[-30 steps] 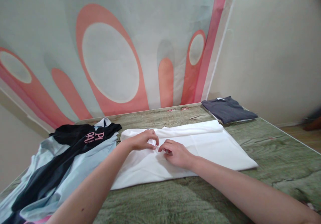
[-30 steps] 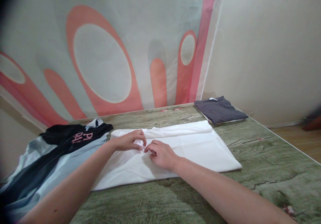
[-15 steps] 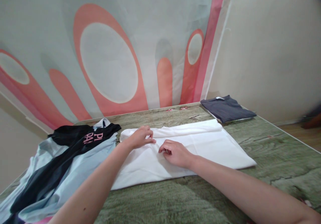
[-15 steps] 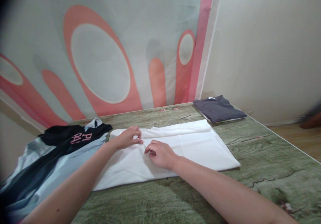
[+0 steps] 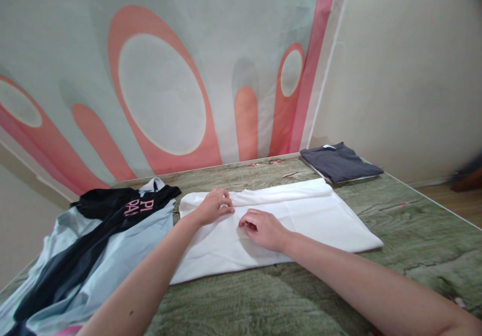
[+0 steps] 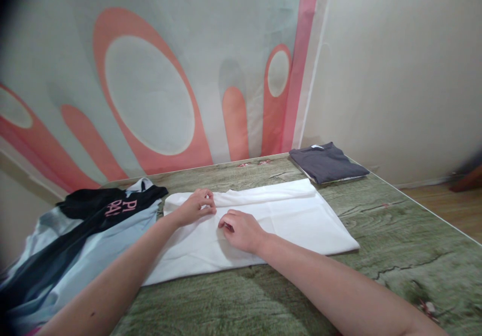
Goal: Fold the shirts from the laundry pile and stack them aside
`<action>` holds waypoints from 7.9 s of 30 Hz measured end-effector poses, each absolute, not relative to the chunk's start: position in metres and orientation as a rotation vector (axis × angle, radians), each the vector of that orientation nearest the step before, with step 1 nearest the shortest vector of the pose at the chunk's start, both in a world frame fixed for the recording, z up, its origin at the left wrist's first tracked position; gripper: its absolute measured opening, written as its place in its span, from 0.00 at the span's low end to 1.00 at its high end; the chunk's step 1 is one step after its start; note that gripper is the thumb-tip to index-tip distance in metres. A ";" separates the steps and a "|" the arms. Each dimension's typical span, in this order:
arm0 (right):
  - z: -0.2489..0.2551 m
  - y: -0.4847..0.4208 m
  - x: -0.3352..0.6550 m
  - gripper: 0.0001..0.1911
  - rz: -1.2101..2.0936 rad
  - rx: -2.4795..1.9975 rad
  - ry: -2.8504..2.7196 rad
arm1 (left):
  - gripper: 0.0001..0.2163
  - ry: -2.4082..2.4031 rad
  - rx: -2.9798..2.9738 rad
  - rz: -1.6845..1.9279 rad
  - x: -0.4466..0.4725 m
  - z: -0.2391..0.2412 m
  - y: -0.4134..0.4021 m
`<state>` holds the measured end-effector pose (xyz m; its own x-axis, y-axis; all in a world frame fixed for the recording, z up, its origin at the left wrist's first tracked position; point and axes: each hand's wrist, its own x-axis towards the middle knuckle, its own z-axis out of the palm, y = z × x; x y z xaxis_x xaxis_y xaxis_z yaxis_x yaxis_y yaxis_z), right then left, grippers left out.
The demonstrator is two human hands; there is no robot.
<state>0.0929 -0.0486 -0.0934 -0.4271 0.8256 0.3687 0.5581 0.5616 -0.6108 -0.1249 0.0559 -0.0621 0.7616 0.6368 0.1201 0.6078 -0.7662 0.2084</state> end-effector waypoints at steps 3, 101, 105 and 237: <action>-0.092 -0.049 0.094 0.11 0.515 -1.118 -2.155 | 0.12 1.101 2.857 0.308 -0.122 -0.058 0.051; -0.093 -0.017 0.127 0.22 0.736 -1.039 -1.979 | 0.18 1.022 1.804 0.612 -0.190 -0.044 -0.007; -0.093 -0.017 0.128 0.21 0.787 -1.065 -1.921 | 0.07 0.746 1.914 0.235 -0.189 -0.026 -0.016; -0.105 -0.048 0.334 0.15 -0.301 -1.800 -2.063 | 0.14 1.176 2.436 0.311 -0.123 -0.059 -0.049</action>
